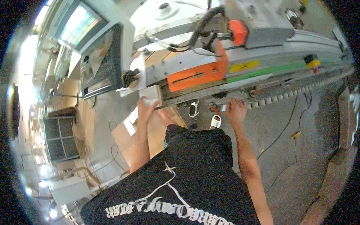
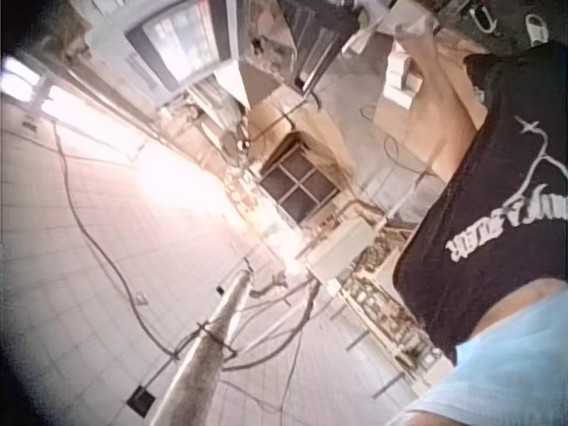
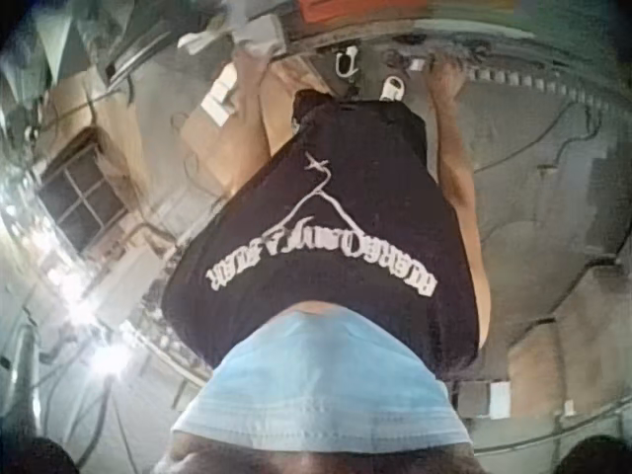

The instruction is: Feeding small wood panels into an industrial edge-banding machine and stacking the finished pieces.

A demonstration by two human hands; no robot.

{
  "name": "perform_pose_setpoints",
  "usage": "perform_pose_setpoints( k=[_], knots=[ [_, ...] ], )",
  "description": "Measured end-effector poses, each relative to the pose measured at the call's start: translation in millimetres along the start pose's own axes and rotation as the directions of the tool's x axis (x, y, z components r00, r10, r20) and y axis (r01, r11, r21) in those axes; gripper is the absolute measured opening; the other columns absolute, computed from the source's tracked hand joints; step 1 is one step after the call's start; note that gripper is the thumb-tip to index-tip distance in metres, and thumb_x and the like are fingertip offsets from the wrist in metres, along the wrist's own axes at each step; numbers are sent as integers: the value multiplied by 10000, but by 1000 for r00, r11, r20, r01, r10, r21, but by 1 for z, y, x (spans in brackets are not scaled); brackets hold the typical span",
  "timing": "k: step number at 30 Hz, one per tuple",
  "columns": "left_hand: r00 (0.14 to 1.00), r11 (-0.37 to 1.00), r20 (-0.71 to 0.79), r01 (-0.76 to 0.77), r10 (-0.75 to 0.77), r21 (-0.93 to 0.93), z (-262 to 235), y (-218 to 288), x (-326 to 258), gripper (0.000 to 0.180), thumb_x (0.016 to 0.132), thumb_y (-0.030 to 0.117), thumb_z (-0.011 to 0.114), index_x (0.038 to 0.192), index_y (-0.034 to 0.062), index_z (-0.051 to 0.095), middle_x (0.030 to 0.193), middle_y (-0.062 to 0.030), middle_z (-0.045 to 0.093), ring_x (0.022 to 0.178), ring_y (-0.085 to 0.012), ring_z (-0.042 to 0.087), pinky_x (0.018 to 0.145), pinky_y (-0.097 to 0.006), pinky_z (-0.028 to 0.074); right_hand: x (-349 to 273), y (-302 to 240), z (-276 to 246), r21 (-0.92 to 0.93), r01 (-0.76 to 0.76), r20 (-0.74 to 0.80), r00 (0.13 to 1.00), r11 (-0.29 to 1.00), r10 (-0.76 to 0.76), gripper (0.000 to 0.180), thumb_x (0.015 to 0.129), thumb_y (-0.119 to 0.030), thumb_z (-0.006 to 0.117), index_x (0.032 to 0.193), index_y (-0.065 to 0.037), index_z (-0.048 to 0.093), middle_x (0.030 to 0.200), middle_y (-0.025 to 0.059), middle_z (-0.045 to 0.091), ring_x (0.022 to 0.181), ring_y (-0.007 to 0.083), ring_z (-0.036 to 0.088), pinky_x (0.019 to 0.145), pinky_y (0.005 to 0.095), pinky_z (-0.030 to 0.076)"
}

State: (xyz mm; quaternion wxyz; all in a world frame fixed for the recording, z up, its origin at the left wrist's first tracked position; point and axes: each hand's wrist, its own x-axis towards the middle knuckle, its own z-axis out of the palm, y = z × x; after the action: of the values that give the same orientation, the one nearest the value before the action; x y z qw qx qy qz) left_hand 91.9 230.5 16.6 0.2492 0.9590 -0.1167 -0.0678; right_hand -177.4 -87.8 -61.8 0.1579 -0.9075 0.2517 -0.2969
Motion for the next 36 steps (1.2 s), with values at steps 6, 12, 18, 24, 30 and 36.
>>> perform_pose_setpoints(
  k=[6, 12, 18, 24, 30, 36],
  knots=[
    [994, 990, -96, 66, -55, 123, 1, 4, -3, 882, 617, 471, 823, 1263, -21, 479, 1249, -263, 499, 1176, -371, 497, 984, -436, 413, -1, -5, 7, -124, -62, 77, 994, 990, 72, 93, 795, -123, 609, 856, -70, 657, 821, 124, 684, 811, 304, 652, 857, 442, 464],
    [999, 995, -10, 41, -40, 89, -15, 7, -4, 896, 605, 411, 827, 1311, 5, 454, 1297, -251, 477, 1228, -407, 442, 1013, -473, 394, -1, -4, 8, -104, -49, 69, 996, 993, 56, 67, 800, -122, 606, 821, -67, 639, 764, 115, 657, 731, 314, 628, 834, 443, 463],
    [975, 986, 170, -156, 144, 62, -30, 59, -24, 824, 629, 426, 829, 1244, -25, 518, 1244, -220, 559, 1158, -355, 538, 986, -402, 425, 1, -4, 5, -89, -78, 110, 990, 993, 88, 57, 779, -119, 607, 791, -66, 622, 763, 110, 655, 741, 308, 632, 830, 439, 462],
    [904, 955, 315, -294, 289, -32, 14, 97, -28, 786, 652, 407, 800, 1267, 15, 508, 1225, -208, 519, 1171, -379, 488, 995, -446, 407, 3, -1, 6, -94, -62, 99, 993, 994, 71, 45, 778, -114, 603, 796, -77, 621, 764, 110, 657, 748, 298, 637, 814, 433, 457],
    [959, 965, 134, -259, 252, 37, 56, 89, -20, 781, 678, 399, 787, 1288, 18, 482, 1224, -224, 530, 1162, -394, 501, 996, -448, 403, 13, -25, -2, -24, -255, 260, 932, 967, 253, 138, 807, -147, 596, 913, -77, 650, 824, 127, 676, 792, 312, 650, 823, 412, 476],
    [949, 956, 139, -292, 284, 35, 60, 82, -20, 693, 737, 369, 747, 1243, -37, 503, 1255, -251, 504, 1195, -416, 467, 1000, -458, 398, 25, -115, 1, 563, -590, 749, 660, 579, -57, 335, 836, -174, 583, 1137, -32, 617, 1050, 157, 678, 972, 256, 654, 838, 360, 505]
  ],
)
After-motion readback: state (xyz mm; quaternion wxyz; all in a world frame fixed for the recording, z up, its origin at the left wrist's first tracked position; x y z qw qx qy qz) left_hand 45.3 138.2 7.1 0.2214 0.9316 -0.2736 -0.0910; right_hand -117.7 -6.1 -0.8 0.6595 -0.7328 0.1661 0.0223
